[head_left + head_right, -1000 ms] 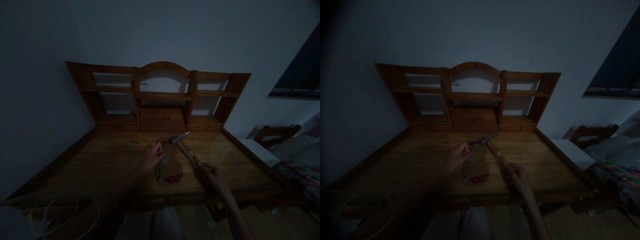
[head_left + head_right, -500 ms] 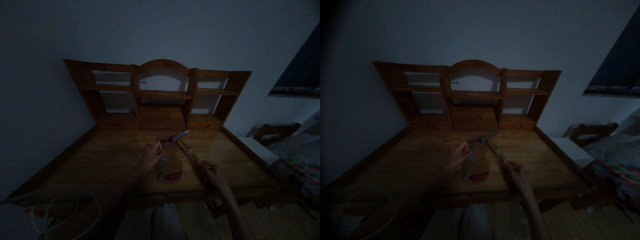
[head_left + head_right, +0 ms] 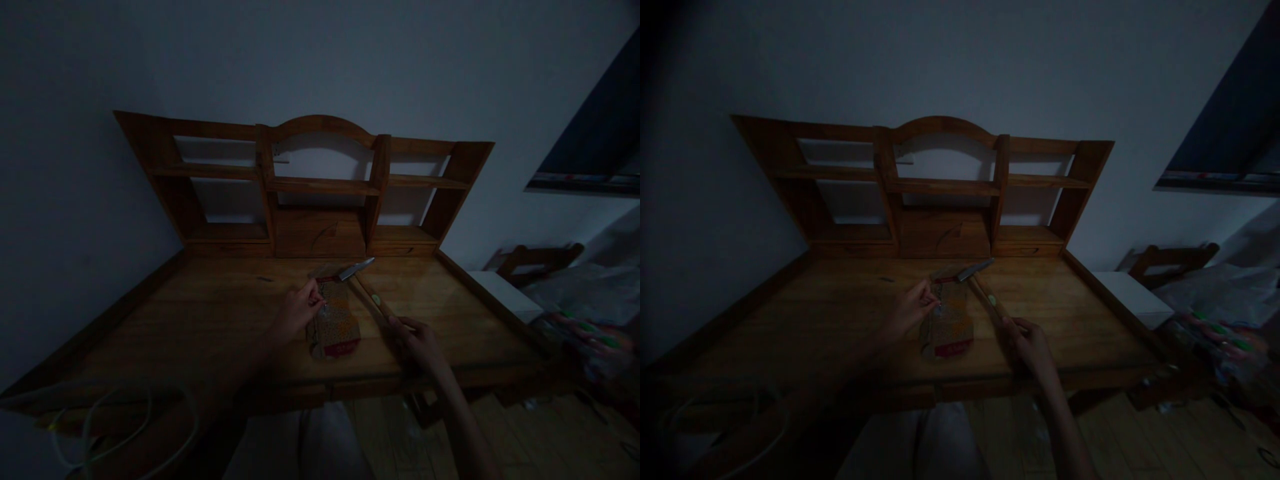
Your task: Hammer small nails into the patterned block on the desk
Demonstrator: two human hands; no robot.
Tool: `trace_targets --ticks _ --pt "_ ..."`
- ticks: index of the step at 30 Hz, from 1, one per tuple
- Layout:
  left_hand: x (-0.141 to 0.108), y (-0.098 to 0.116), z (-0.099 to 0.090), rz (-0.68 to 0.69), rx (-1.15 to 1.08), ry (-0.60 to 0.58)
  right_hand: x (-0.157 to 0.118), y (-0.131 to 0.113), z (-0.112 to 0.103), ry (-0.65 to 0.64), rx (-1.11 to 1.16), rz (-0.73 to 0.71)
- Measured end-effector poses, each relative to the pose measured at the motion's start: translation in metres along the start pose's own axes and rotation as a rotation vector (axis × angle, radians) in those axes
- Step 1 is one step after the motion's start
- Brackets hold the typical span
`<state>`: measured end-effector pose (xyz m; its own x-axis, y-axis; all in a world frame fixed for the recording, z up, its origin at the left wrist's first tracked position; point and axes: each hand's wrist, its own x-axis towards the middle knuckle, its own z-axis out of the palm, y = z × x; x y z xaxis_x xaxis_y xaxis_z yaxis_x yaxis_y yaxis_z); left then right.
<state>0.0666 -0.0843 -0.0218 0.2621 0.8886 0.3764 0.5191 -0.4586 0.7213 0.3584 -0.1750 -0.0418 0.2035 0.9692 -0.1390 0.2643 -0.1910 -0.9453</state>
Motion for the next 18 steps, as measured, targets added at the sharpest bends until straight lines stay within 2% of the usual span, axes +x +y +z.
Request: trace_targets --ticks 11,15,18 --pt "0.000 -0.009 0.008 0.003 0.001 -0.041 0.000 -0.001 0.000 0.025 -0.101 -0.071" --pt "-0.001 -0.011 0.010 0.006 -0.006 -0.017 -0.008 -0.003 0.004 0.110 -0.177 -0.141" --pt "-0.002 -0.009 0.009 -0.004 -0.043 -0.003 -0.027 -0.007 0.005 0.226 -0.330 -0.200"
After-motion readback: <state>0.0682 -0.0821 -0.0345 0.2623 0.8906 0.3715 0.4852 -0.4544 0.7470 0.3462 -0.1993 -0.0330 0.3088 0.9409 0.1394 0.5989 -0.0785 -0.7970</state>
